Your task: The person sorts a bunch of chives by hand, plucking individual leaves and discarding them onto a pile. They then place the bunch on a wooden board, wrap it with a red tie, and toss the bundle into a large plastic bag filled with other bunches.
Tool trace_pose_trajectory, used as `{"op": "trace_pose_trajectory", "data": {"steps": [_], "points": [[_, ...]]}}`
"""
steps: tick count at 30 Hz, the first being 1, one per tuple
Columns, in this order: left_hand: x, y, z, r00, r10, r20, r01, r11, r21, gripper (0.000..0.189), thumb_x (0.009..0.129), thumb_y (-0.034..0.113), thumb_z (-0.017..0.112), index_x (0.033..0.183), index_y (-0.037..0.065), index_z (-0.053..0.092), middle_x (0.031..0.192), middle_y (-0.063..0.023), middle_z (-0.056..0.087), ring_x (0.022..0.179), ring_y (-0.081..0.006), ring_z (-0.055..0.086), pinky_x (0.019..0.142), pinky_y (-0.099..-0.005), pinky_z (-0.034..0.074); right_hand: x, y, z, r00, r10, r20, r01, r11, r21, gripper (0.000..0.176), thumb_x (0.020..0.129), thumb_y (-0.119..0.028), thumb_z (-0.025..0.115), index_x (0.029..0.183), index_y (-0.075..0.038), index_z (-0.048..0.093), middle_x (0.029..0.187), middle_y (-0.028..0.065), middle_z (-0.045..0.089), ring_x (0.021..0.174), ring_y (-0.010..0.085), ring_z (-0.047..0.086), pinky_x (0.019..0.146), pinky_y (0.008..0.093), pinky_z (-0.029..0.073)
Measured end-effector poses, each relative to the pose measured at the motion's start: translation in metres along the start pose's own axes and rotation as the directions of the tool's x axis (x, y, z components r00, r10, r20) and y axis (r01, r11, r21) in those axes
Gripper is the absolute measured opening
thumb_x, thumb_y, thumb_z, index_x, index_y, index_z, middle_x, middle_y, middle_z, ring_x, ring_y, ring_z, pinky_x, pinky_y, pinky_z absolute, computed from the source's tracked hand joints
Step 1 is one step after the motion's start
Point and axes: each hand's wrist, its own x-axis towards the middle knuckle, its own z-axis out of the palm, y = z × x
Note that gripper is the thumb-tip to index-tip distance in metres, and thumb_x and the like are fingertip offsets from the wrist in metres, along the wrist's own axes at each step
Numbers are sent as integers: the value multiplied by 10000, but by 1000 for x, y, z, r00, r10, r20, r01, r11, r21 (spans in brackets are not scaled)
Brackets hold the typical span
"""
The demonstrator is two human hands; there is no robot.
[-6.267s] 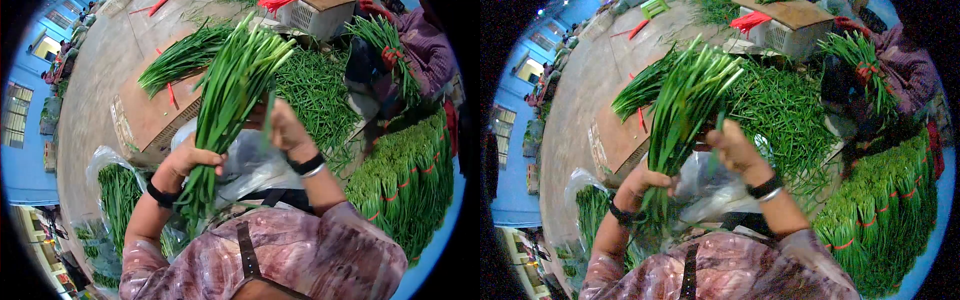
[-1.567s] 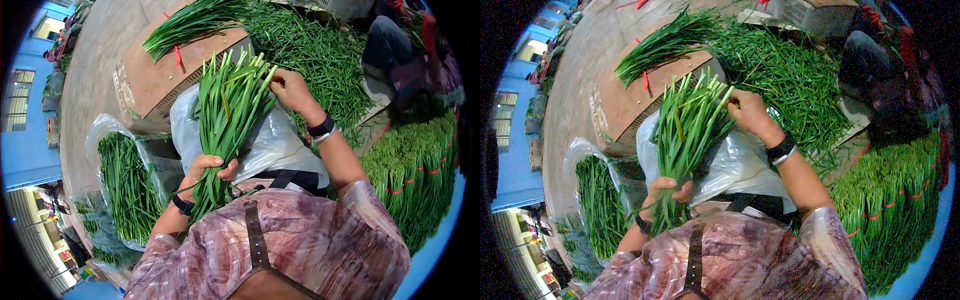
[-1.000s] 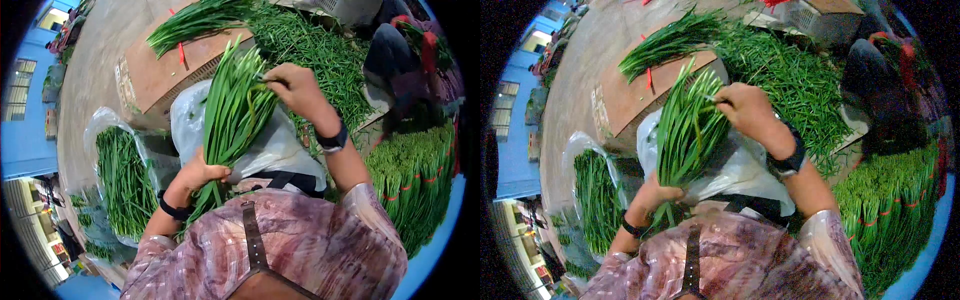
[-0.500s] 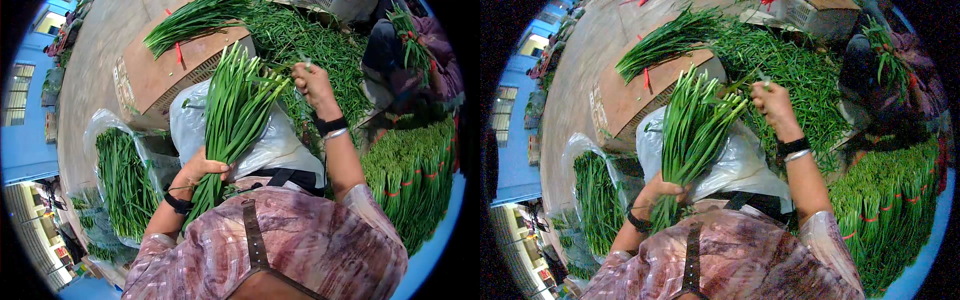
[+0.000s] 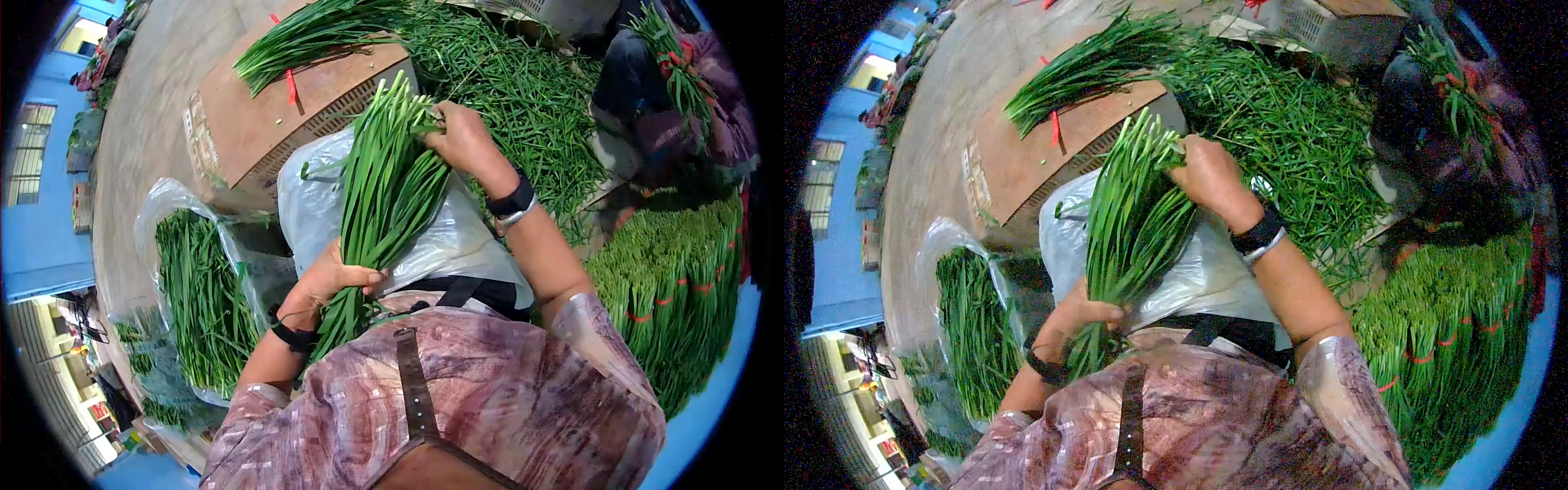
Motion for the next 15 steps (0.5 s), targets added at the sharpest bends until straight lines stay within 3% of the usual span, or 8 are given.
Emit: {"op": "trace_pose_trajectory", "data": {"steps": [4, 8, 9, 12, 14, 15], "points": [[2, -6, -6, 996, 37, 78, -30, 995, -98, 384, 685, 70, 747, 1016, -8, 568, 804, -104, 622, 554, -134, 528, 495, -238, 429, 12, 20, 3, 993, -109, 36, 111, 993, -36, 167, 711, -124, 648, 822, 0, 649, 852, 240, 633, 803, 420, 613, 731, 483, 502], [3, -8, -9, 989, 65, 136, -44, 987, -153, 446, 690, 139, 756, 1053, -16, 547, 797, -107, 615, 533, -129, 504, 482, -240, 404, 30, 38, -12, 999, -14, -50, 18, 996, 82, 118, 734, -118, 646, 788, -18, 678, 778, 220, 637, 741, 403, 618, 675, 445, 506], [4, -7, -8, 990, 53, 133, -34, 989, -144, 443, 691, 139, 755, 1049, -18, 547, 796, -108, 613, 530, -128, 502, 479, -242, 399, 38, 61, -7, 983, -133, -129, 141, 988, 55, 139, 743, -135, 631, 800, -21, 684, 773, 224, 634, 708, 401, 613, 654, 435, 507], [4, -4, -8, 992, 21, 126, -4, 991, -131, 430, 694, 141, 750, 1038, -21, 548, 789, -108, 607, 522, -126, 496, 473, -246, 389, 49, 77, -32, 965, -85, -247, 63, 993, -97, 185, 762, -183, 616, 782, -9, 675, 747, 223, 626, 714, 379, 625, 664, 446, 502], [4, -8, -11, 993, 8, 120, 10, 990, -144, 418, 699, 144, 746, 1029, -22, 551, 778, -106, 601, 520, -126, 494, 473, -248, 387, 59, 101, -51, 965, 90, -248, -110, 992, -68, 223, 776, -204, 626, 801, 14, 663, 788, 238, 633, 743, 385, 627, 679, 453, 505], [3, -8, -11, 993, 4, 120, 12, 991, -135, 406, 702, 144, 743, 1021, -23, 554, 773, -105, 599, 520, -127, 493, 473, -249, 386, 61, 106, -58, 965, 110, -238, -183, 933, -310, 303, 783, -265, 668, 863, 27, 650, 864, 244, 642, 816, 385, 626, 697, 452, 512]]}}
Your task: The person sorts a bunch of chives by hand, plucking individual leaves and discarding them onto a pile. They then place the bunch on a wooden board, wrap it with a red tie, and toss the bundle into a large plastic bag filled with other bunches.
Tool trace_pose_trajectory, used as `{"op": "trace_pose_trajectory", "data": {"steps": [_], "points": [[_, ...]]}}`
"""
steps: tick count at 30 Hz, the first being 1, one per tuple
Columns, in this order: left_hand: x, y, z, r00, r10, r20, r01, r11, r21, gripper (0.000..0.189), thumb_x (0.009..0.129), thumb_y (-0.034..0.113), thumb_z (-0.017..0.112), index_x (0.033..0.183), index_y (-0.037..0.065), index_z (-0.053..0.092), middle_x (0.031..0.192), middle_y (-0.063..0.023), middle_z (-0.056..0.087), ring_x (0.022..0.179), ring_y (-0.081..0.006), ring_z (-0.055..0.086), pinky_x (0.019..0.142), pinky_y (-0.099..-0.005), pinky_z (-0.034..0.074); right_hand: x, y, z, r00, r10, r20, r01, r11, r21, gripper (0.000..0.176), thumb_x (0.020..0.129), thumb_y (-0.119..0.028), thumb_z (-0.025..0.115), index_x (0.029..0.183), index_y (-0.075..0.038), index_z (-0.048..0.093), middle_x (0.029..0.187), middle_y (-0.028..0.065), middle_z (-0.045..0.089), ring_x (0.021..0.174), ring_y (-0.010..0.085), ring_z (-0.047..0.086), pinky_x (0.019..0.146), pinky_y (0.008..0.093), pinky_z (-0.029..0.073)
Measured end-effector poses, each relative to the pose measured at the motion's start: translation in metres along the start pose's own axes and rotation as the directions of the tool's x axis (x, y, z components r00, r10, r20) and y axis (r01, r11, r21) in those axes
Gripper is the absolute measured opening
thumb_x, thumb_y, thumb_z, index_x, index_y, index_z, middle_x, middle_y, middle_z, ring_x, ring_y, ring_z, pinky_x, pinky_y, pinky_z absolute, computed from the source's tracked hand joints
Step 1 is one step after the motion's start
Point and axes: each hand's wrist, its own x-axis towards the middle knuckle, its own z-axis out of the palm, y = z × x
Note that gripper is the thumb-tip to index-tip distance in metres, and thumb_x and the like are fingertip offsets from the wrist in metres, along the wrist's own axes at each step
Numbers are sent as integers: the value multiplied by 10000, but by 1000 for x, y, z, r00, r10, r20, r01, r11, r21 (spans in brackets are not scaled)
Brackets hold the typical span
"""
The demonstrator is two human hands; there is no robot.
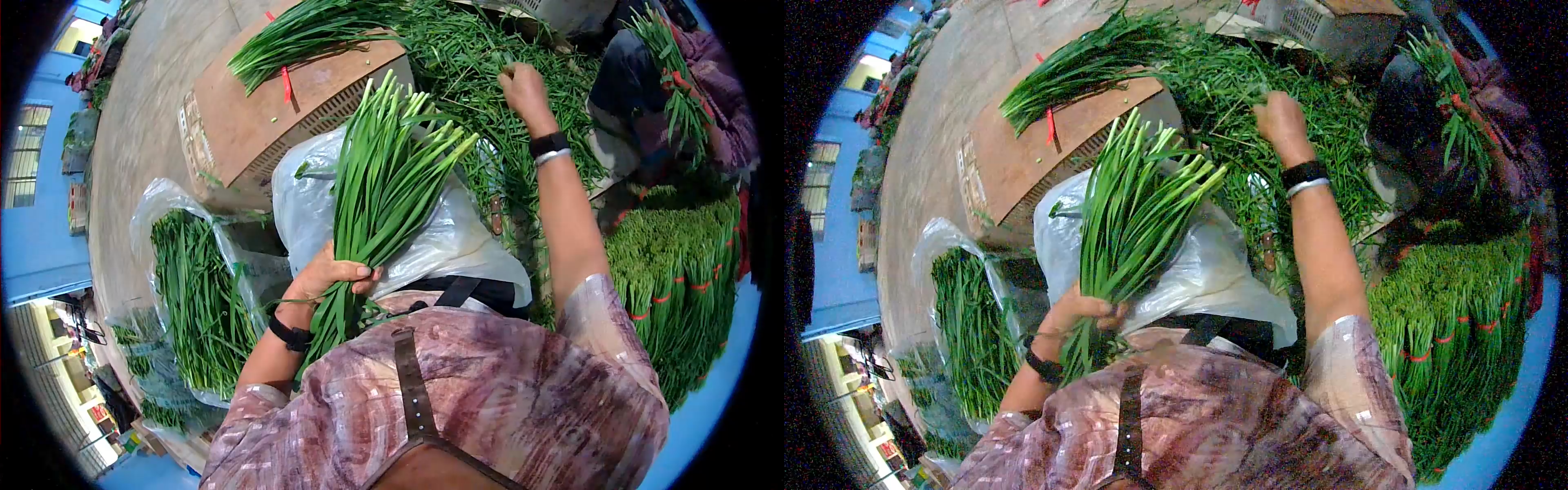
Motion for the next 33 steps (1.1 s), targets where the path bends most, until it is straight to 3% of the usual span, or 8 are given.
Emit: {"op": "trace_pose_trajectory", "data": {"steps": [4, 14, 21, 23, 25, 26, 28, 33], "points": [[3, 3, 1, 1000, -4, 3, 4, 1000, 14, 371, 708, 143, 736, 991, -26, 566, 761, -102, 597, 522, -129, 495, 475, -252, 385, -22, -24, -30, 998, 66, 16, -60, 971, -231, 440, 740, -350, 736, 963, 17, 637, 954, 235, 640, 934, 359, 617, 800, 427, 506], [-3, 4, 8, 999, 17, -35, -18, 1000, -17, 434, 675, 164, 770, 1011, -26, 571, 808, -108, 614, 548, -134, 512, 500, -250, 413, -81, -109, -32, 808, -585, 67, 501, 743, 444, 162, 816, -185, 659, 878, -35, 669, 718, 91, 653, 625, 253, 625, 572, 333, 481], [-2, 2, 1, 999, 36, -10, -36, 999, -2, 412, 673, 157, 768, 992, -23, 578, 800, -104, 615, 547, -134, 515, 500, -250, 414, -73, -70, -127, 830, -418, 369, -135, 491, 861, 156, 851, -130, 606, 859, 2, 688, 679, 17, 628, 592, 80, 565, 551, 227, 453], [0, -2, -2, 999, 32, -6, -31, 999, 18, 392, 671, 154, 766, 970, -23, 584, 782, -102, 613, 540, -135, 514, 499, -252, 413, -32, -18, -93, 904, -279, 324, 0, 757, 654, 268, 865, -207, 594, 979, 26, 665, 810, 109, 678, 678, 176, 638, 623, 314, 515], [0, -2, -2, 1000, 22, -2, -22, 999, 28, 369, 670, 144, 762, 949, -24, 587, 768, -102, 609, 534, -136, 513, 496, -252, 411, -26, -27, -83, 923, 146, 355, 2, 923, -385, 443, 830, -277, 622, 1147, 31, 596, 1087, 218, 633, 942, 383, 618, 836, 446, 485], [2, -1, -3, 1000, 22, -4, -22, 999, 34, 358, 670, 140, 760, 938, -24, 588, 761, -101, 607, 531, -137, 512, 494, -253, 410, -15, 10, -42, 953, -267, 141, 281, 955, -91, 429, 836, -281, 635, 1124, 36, 603, 1062, 197, 652, 920, 331, 644, 785, 410, 509], [2, -1, -1, 1000, 14, -9, -14, 1000, 27, 352, 672, 132, 757, 937, -26, 587, 760, -103, 605, 528, -137, 510, 489, -253, 408, 9, -26, -22, 840, -190, 508, -93, 872, 481, 421, 876, -336, 622, 1082, 32, 617, 937, 54, 664, 845, 133, 639, 656, 249, 497], [1, 6, 3, 1000, -1, -5, 1, 1000, 21, 386, 674, 95, 745, 997, -22, 569, 777, -106, 596, 530, -137, 503, 480, -254, 407, 20, -96, 37, 694, -290, 659, -85, 876, 475, 276, 827, -302, 668, 880, -36, 720, 732, 20, 647, 599, 82, 544, 513, 222, 419]]}}
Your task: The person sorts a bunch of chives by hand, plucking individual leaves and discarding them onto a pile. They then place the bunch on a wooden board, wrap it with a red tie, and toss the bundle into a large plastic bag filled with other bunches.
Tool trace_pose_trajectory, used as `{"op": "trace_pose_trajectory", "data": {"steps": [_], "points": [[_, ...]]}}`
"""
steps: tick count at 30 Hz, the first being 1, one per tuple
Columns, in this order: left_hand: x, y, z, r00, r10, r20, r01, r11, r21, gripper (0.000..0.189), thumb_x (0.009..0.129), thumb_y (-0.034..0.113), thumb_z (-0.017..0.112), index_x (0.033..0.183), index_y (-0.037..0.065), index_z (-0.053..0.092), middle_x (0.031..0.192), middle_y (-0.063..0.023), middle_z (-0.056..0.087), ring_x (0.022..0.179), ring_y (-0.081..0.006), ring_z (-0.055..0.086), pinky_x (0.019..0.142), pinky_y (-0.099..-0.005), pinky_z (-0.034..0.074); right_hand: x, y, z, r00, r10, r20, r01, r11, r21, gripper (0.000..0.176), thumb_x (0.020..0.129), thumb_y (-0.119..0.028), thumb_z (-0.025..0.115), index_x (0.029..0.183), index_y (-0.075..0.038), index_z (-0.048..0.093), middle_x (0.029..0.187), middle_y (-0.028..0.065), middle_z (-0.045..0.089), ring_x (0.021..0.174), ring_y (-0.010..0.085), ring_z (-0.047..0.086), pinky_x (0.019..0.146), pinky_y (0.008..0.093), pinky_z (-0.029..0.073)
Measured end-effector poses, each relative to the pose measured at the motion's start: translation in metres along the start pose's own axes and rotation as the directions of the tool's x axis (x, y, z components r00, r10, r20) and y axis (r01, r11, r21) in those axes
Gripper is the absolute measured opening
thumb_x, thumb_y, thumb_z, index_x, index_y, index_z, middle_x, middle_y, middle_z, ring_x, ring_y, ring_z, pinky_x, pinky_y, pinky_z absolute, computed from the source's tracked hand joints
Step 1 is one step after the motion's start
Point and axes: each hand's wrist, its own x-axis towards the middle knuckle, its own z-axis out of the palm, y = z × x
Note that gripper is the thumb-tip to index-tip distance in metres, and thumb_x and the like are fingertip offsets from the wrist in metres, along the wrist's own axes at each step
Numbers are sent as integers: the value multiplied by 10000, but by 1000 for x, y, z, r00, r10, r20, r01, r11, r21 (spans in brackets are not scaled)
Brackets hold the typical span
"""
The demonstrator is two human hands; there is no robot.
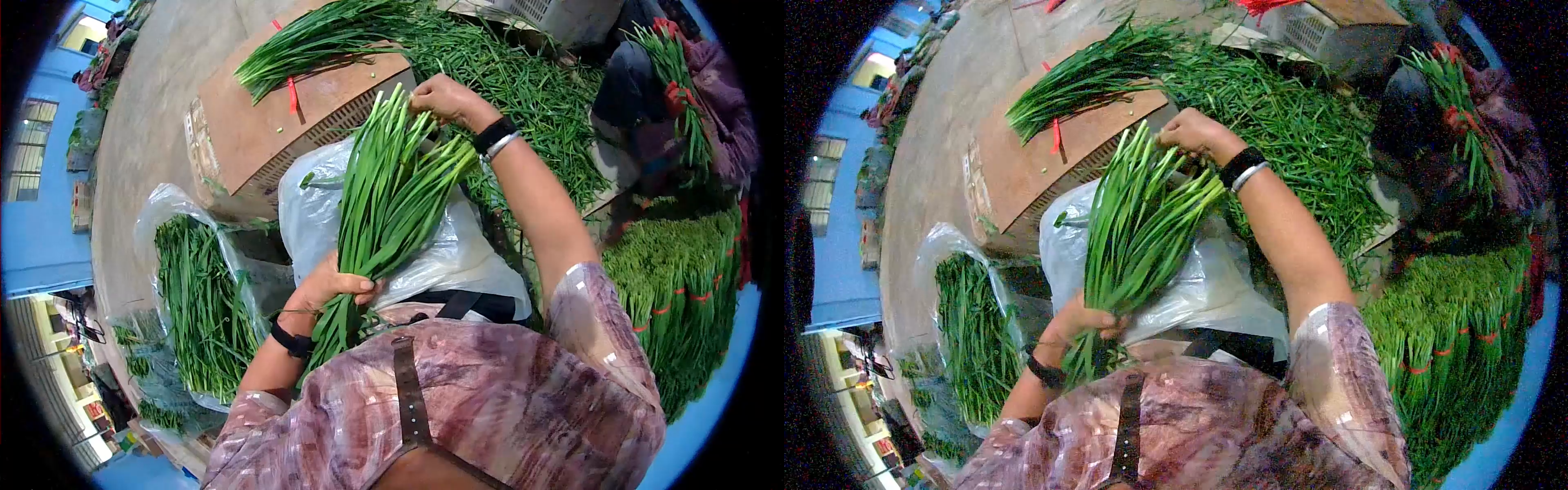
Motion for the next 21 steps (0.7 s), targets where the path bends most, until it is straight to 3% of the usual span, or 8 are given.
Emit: {"op": "trace_pose_trajectory", "data": {"steps": [2, 8, 10, 13, 15, 16, 18, 21], "points": [[-2, -2, -1, 1000, -8, -25, 7, 1000, -28, 413, 673, 86, 743, 1026, -18, 554, 781, -107, 592, 537, -134, 503, 478, -250, 405, 2, 9, 7, 964, -204, -173, 227, 966, 125, 199, 811, -218, 675, 840, -26, 720, 677, 11, 623, 553, 82, 520, 477, 233, 392], [-3, -3, -2, 1000, -3, -14, 2, 999, -53, 392, 679, 99, 747, 1004, -21, 563, 764, -98, 586, 524, -132, 497, 479, -244, 400, -39, 24, -57, 817, -105, -567, 348, 874, 339, 223, 820, -222, 681, 878, -9, 717, 736, 82, 669, 619, 123, 611, 563, 274, 487], [-3, -6, -4, 1000, 14, -11, -15, 1000, -23, 389, 678, 112, 751, 997, -19, 570, 760, -93, 585, 526, -130, 498, 486, -245, 402, -53, 55, -92, 600, -194, -776, -136, 931, -339, 298, 807, -234, 679, 990, 1, 686, 917, 189, 683, 756, 263, 672, 649, 349, 524], [-1, -4, -1, 1000, 25, -14, -26, 999, -25, 398, 675, 126, 757, 997, -17, 573, 763, -91, 589, 534, -129, 503, 495, -246, 408, -82, 53, -95, 580, -14, -814, -597, 673, -437, 413, 788, -256, 672, 1114, -11, 613, 1020, 191, 655, 885, 340, 641, 792, 455, 510], [-3, -2, 2, 1000, 11, -28, -12, 1000, -27, 401, 672, 134, 759, 995, -16, 573, 769, -91, 594, 540, -126, 506, 500, -247, 413, -92, 46, -66, 715, -386, -583, -108, 762, -638, 368, 779, -210, 676, 1096, -27, 637, 1069, 172, 650, 961, 345, 623, 838, 393, 499], [-3, -2, 0, 1000, 15, -15, -16, 1000, -22, 405, 671, 131, 761, 998, -14, 572, 773, -91, 596, 544, -125, 509, 502, -246, 415, -107, 3, -41, 863, -252, -438, 52, 906, -420, 343, 756, -169, 699, 1070, -43, 647, 1014, 149, 658, 976, 308, 618, 863, 369, 485], [-2, -5, -5, 1000, 28, 6, -28, 1000, -12, 413, 668, 127, 764, 1006, -11, 570, 780, -90, 600, 551, -124, 515, 505, -245, 421, -117, -21, 0, 802, -581, -142, 500, 781, -374, 309, 704, -98, 730, 1001, -56, 656, 1072, 121, 619, 1020, 278, 586, 887, 360, 471], [-6, 0, 0, 998, 41, -42, -38, 996, 80, 431, 665, 134, 760, 1024, -4, 568, 777, -88, 610, 546, -123, 524, 497, -242, 425, -114, -14, 34, 788, -615, -12, 545, 707, -452, 226, 701, -72, 724, 906, -48, 631, 996, 112, 614, 957, 316, 586, 840, 390, 468]]}}
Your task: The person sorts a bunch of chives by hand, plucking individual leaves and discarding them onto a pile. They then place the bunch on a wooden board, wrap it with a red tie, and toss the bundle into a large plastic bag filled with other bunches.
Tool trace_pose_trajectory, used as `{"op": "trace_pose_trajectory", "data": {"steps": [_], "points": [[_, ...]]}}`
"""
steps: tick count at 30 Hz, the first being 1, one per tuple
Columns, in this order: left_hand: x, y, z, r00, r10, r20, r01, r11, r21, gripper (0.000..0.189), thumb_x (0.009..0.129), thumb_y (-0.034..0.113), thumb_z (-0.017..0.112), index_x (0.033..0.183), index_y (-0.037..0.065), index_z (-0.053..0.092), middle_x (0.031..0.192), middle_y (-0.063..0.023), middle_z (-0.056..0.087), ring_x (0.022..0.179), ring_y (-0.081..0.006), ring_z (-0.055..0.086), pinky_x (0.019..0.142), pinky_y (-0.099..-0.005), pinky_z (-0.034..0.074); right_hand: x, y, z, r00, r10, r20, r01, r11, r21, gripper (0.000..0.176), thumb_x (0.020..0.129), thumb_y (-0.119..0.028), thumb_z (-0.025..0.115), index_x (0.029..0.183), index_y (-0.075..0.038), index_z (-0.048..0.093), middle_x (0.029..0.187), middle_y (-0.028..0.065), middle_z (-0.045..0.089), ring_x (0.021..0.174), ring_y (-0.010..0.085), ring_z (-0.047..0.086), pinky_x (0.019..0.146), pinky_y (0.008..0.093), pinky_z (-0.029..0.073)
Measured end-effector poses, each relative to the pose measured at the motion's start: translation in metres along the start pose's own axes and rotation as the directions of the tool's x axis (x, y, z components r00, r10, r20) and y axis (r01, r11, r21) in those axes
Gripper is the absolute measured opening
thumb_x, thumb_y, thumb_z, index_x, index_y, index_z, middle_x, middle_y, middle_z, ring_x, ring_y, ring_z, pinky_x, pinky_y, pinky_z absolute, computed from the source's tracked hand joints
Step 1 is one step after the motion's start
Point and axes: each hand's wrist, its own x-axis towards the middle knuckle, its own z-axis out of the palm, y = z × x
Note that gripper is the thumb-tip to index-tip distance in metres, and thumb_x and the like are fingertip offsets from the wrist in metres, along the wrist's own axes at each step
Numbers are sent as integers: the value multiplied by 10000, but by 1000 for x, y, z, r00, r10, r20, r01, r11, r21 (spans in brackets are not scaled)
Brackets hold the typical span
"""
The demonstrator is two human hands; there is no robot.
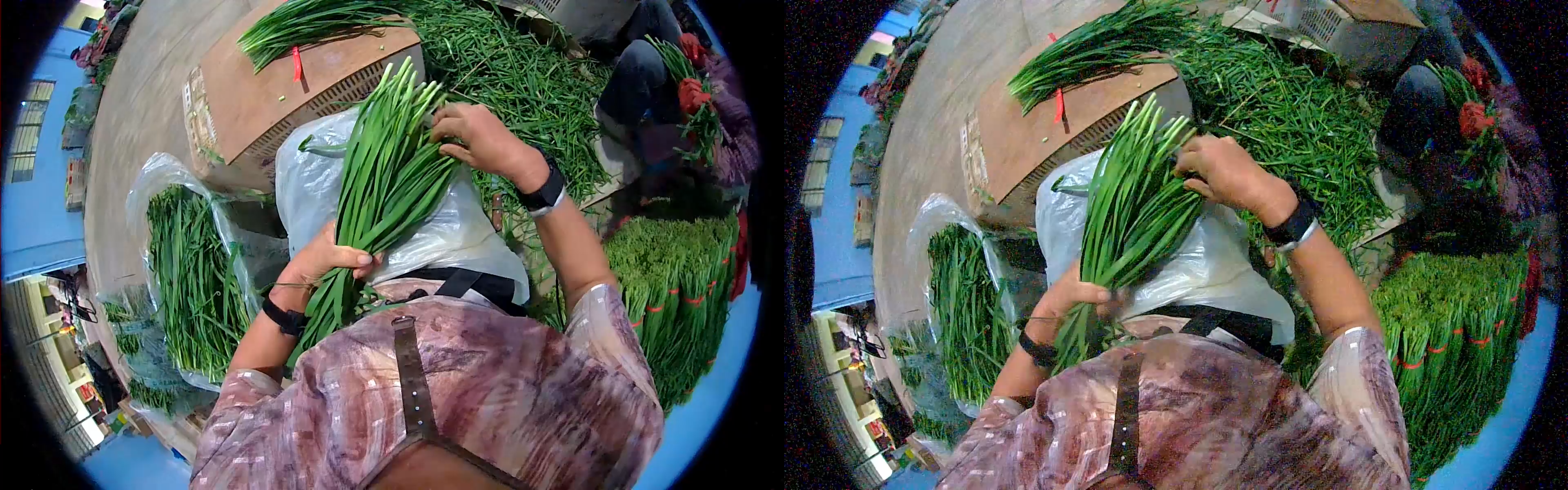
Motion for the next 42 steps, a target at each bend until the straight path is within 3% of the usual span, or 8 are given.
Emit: {"op": "trace_pose_trajectory", "data": {"steps": [12, 15, 19, 22, 25, 28, 33, 42], "points": [[-11, 10, -10, 995, 29, -97, -22, 997, 76, 409, 655, 81, 757, 1005, -10, 566, 774, -112, 611, 540, -139, 527, 474, -246, 419, -38, -10, -4, 969, 110, -221, -68, 979, 190, 141, 806, -68, 630, 938, -33, 596, 820, 113, 643, 734, 267, 634, 673, 339, 511], [-9, 11, -13, 996, 27, -82, -21, 997, 73, 410, 660, 85, 759, 1008, -11, 564, 775, -115, 610, 537, -138, 524, 469, -247, 416, -38, 5, 0, 848, 517, -121, -282, 632, 722, 100, 856, -72, 607, 912, 7, 584, 754, 80, 634, 658, 174, 628, 614, 288, 511], [-10, 9, -17, 998, 9, -69, -6, 999, 53, 399, 671, 80, 753, 1010, -12, 564, 769, -115, 604, 534, -134, 519, 465, -248, 413, -46, 44, -22, 748, 663, 2, -318, 356, 879, 59, 905, -61, 554, 907, -3, 559, 700, 13, 589, 585, 98, 563, 561, 238, 484], [-10, 9, -18, 998, 11, -60, -9, 1000, 30, 388, 677, 72, 746, 1008, -12, 563, 766, -114, 600, 528, -133, 512, 462, -249, 408, -67, 108, -31, 675, 732, 92, -725, 636, 263, 143, 884, -127, 586, 927, 10, 597, 725, 58, 618, 621, 141, 599, 585, 265, 499], [-9, 11, -17, 999, 11, -50, -11, 1000, 9, 386, 677, 79, 747, 1003, -12, 562, 769, -114, 600, 521, -132, 504, 459, -249, 402, -60, 75, -28, 844, 408, -349, -536, 682, -497, 272, 819, -247, 634, 991, -38, 663, 835, 131, 673, 772, 270, 659, 705, 372, 522], [-7, 11, -15, 999, 12, -44, -12, 1000, 4, 395, 673, 101, 753, 1000, -13, 562, 773, -114, 600, 514, -130, 498, 458, -248, 399, 1, 20, -28, 888, 400, -227, -363, 912, 188, 313, 799, -304, 647, 951, -34, 691, 907, 171, 670, 852, 335, 644, 765, 402, 506], [-9, 18, -11, 999, 40, -19, -40, 998, 47, 458, 654, 153, 770, 1017, -20, 552, 778, -114, 603, 496, -128, 489, 449, -239, 388, 38, -4, 28, 887, 450, 103, -434, 889, -148, 328, 777, -346, 677, 892, -39, 677, 797, 183, 642, 775, 349, 630, 687, 428, 494], [-5, 5, -1, 999, 42, -19, -44, 989, -142, 503, 682, 123, 734, 1103, -25, 503, 800, -147, 609, 511, -118, 482, 454, -235, 391, 0, -4, 5, 846, 497, 194, -500, 865, -40, 272, 778, -300, 659, 776, -29, 686, 737, 173, 645, 677, 337, 628, 615, 407, 490]]}}
